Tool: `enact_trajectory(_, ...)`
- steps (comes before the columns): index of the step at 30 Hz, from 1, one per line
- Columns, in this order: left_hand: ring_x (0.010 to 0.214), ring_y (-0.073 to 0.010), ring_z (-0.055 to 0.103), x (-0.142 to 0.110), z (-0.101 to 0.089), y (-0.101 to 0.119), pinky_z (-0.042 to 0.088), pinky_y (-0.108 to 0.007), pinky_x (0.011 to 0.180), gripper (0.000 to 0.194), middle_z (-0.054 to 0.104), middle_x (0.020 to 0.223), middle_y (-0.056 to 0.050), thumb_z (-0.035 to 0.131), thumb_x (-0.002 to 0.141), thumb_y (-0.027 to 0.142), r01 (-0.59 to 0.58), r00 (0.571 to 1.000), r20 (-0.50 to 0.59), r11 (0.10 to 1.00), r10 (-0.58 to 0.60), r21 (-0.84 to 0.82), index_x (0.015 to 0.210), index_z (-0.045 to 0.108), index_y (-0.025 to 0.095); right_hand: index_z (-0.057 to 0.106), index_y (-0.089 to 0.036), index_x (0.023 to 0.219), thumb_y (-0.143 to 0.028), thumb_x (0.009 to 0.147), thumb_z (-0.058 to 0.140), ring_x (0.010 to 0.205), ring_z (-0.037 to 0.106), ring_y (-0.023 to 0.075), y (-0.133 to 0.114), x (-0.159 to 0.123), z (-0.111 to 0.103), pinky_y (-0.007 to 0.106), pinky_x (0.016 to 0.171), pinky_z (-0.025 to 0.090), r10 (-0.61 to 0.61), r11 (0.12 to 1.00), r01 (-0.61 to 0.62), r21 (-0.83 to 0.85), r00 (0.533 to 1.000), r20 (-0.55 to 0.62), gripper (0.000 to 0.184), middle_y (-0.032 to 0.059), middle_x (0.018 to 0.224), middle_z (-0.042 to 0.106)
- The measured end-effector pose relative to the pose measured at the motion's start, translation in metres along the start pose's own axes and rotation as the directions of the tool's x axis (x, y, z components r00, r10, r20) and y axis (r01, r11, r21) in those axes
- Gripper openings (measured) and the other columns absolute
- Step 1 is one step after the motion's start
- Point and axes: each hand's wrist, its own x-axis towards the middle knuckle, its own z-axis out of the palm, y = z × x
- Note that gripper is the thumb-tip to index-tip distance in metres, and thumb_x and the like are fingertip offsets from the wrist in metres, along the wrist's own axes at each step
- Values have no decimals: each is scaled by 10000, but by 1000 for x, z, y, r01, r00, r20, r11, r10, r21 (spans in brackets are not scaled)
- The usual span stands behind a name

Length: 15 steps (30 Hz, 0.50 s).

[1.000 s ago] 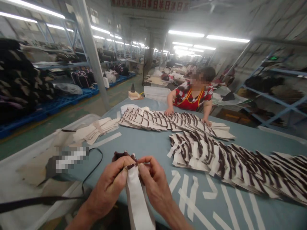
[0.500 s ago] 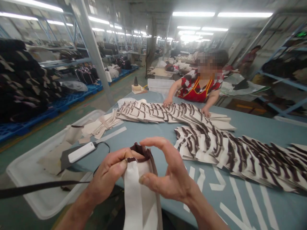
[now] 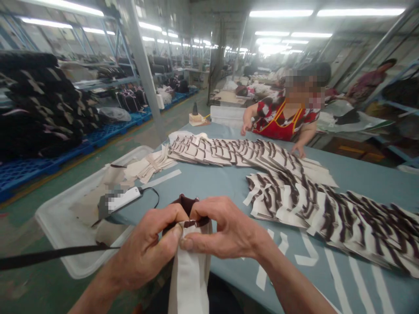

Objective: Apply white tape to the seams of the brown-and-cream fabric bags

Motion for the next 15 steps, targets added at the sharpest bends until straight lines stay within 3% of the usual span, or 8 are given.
enact_trajectory(5,547,-123,537,-3,-1,-4,409,-232,540,255,580,631,52,471,960,212,19,999,-37,997,-16,74,744,606,218,502,-212,703,-457,928,769,592,375,85,5,5,0,250,593,261,34,999,-35,11,999,39,426,-81,654,450)
enact_trajectory(9,597,-129,558,0,6,-14,418,-230,567,261,620,672,48,487,992,220,19,990,-141,996,-8,82,786,647,214,500,-212,698,-499,898,765,609,322,90,5,15,-21,259,582,232,114,993,-111,-42,988,100,439,-85,636,404)
enact_trajectory(15,620,-131,620,3,19,-9,461,-208,584,240,681,691,41,520,989,247,73,989,-129,997,-69,30,836,701,205,488,-204,686,-607,925,723,643,280,96,-3,12,-42,275,569,185,226,974,-221,-46,939,260,524,-78,654,329)
